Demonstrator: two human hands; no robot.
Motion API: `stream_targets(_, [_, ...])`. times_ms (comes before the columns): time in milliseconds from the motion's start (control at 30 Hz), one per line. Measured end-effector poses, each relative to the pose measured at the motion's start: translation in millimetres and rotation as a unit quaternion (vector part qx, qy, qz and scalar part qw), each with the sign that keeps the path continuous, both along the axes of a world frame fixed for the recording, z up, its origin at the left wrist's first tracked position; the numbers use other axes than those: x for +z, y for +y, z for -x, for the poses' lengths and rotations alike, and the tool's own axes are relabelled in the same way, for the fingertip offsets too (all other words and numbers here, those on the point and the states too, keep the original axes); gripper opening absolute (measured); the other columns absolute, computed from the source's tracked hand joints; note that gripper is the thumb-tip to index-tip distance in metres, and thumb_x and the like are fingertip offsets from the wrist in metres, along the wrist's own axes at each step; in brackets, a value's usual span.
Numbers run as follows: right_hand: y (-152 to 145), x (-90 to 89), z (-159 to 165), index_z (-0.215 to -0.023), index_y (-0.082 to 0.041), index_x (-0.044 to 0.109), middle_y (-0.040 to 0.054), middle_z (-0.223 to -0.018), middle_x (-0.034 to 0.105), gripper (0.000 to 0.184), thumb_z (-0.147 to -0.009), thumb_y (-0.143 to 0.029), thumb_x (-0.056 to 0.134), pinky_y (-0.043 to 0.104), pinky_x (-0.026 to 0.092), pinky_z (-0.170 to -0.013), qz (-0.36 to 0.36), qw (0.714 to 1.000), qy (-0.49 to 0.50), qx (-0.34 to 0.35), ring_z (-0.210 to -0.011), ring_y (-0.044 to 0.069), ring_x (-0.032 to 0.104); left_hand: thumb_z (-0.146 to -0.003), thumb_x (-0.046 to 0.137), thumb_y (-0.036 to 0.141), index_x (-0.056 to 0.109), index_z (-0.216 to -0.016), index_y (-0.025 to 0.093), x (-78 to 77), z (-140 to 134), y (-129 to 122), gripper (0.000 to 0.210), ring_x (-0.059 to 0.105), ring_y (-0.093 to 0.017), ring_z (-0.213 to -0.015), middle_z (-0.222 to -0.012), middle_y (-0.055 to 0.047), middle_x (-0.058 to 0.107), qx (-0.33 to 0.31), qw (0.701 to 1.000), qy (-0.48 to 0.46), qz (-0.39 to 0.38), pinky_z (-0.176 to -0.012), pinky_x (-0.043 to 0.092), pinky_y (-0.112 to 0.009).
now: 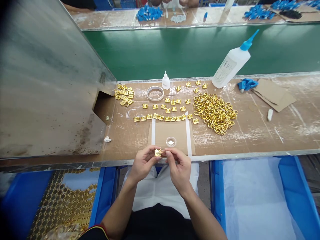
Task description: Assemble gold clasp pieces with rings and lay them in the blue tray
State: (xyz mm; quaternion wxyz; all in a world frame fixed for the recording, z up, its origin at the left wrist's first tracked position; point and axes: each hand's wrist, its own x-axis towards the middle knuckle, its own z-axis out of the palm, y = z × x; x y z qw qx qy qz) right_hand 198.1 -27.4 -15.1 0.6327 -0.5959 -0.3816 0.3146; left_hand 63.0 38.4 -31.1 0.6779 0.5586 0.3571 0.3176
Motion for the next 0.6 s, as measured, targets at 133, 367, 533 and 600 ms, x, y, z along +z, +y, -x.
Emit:
stream_targets(133, [0.0, -0.6, -0.2, -0.096, -0.023, 0.076, 0.0046, -0.088, 0.082, 0.014, -0.099, -0.029, 0.064, 0.025, 0.066, -0.058, -0.005, 1.0, 0.003, -0.001, -0.074, 0.019, 0.079, -0.087, 0.074, 0.036, 0.069, -0.105, 0.014, -0.8, 0.6, -0.4, 0.028, 0.071, -0.018, -0.075, -0.08, -0.005, 0.072, 0.001, 1.0, 0.005, 0.0, -0.067, 0.055, -0.024])
stream_targets(367, [0.0, -0.4, -0.5, -0.096, -0.023, 0.075, 0.004, -0.085, 0.081, 0.014, -0.099, -0.03, 0.064, 0.024, 0.065, -0.056, -0.007, 1.0, 0.009, -0.001, -0.073, 0.019, 0.079, -0.087, 0.072, 0.034, 0.07, -0.106, 0.014, -1.2, 0.7, -0.6, 0.028, 0.065, -0.016, -0.068, -0.076, -0.004, 0.068, 0.002, 1.0, 0.014, -0.004, -0.063, 0.051, -0.023])
stream_targets(533, [-0.5, -0.1, -0.6, -0.096, -0.022, 0.074, 0.005, -0.085, 0.08, 0.016, -0.099, -0.033, 0.064, 0.026, 0.066, -0.057, -0.002, 1.0, 0.009, 0.001, -0.074, 0.02, 0.079, -0.087, 0.072, 0.034, 0.07, -0.106, 0.014, -1.0, 0.7, -0.1, 0.027, 0.064, -0.015, -0.067, -0.076, -0.004, 0.068, 0.004, 1.0, 0.012, -0.003, -0.061, 0.05, -0.022])
stream_targets(600, [-0.3, -0.3, -0.5, -0.095, -0.022, 0.074, 0.005, -0.084, 0.08, 0.017, -0.099, -0.034, 0.064, 0.026, 0.066, -0.056, -0.001, 1.0, 0.009, 0.001, -0.074, 0.02, 0.079, -0.087, 0.072, 0.033, 0.07, -0.106, 0.014, -1.2, 0.7, -0.2, 0.027, 0.064, -0.015, -0.067, -0.077, -0.004, 0.068, 0.004, 1.0, 0.011, -0.003, -0.061, 0.05, -0.022])
